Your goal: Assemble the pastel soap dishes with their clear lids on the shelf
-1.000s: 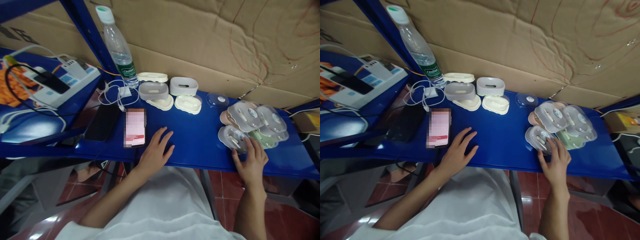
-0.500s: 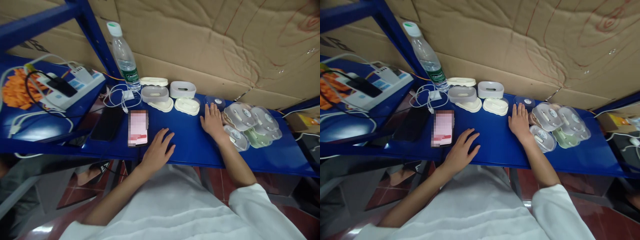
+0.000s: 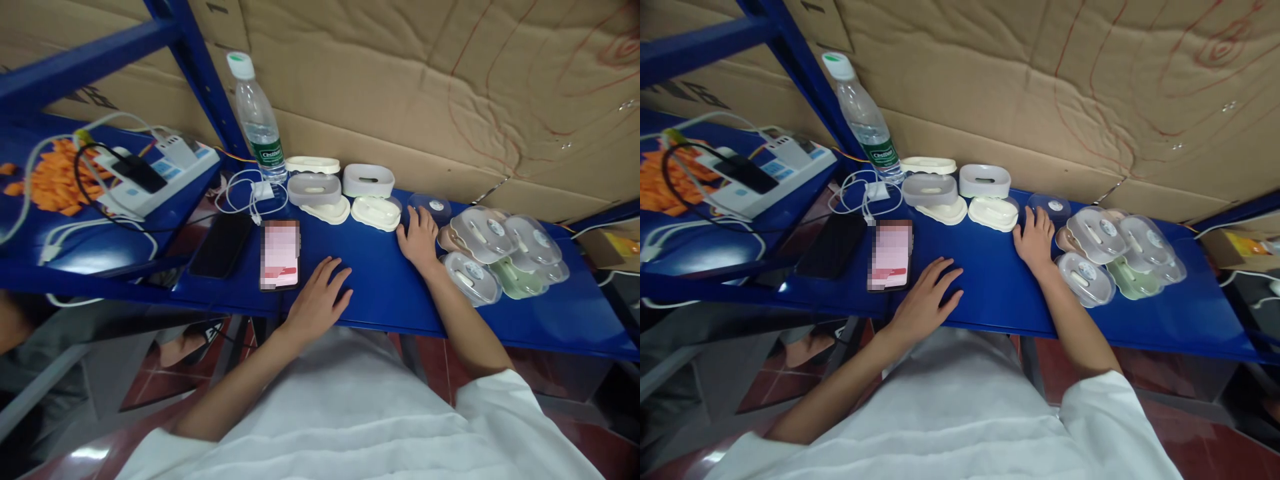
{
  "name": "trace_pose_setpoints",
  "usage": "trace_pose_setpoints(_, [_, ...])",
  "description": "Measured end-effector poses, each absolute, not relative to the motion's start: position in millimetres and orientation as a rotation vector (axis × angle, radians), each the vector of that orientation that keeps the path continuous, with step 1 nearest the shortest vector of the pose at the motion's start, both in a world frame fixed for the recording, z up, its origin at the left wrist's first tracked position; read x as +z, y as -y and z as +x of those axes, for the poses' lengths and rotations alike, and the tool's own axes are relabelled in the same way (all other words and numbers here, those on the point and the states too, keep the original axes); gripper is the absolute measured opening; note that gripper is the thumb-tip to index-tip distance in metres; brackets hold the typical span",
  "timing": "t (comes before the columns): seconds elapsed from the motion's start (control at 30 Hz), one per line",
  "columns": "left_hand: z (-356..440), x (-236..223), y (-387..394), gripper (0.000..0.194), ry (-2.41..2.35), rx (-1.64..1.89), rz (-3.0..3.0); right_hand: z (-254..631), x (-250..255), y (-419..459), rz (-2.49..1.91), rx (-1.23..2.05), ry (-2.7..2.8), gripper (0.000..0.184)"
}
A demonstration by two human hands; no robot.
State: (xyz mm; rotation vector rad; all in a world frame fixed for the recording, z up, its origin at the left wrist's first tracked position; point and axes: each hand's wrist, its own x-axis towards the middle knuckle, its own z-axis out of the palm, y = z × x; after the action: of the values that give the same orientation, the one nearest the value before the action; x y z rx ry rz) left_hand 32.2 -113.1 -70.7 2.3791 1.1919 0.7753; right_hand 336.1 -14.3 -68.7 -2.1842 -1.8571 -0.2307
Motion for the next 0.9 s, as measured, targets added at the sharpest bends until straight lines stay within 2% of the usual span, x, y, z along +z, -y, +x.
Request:
trace_pose_setpoints(0.43, [33,-72,113,0.039,-1.207,0.762,2.43,323,-44,43,-2.112,-0.348,1.974,0.054])
trace_pose_setpoints(0.6, [33,-71,113,0.038,-1.199,0.772,2.403,323,-43,48,-2.084,-0.324,1.978,0.057])
trace_pose_setpoints(0.7, [31,-65,111,0.039,-1.174,0.769,2.37,323,-45,49,-2.054,-0.288,2.008,0.058])
trace_pose_setpoints(0.9, [27,-40,86,0.047,-1.145,0.666,2.529,321,-34,56,-2.052,-0.247,2.023,0.048])
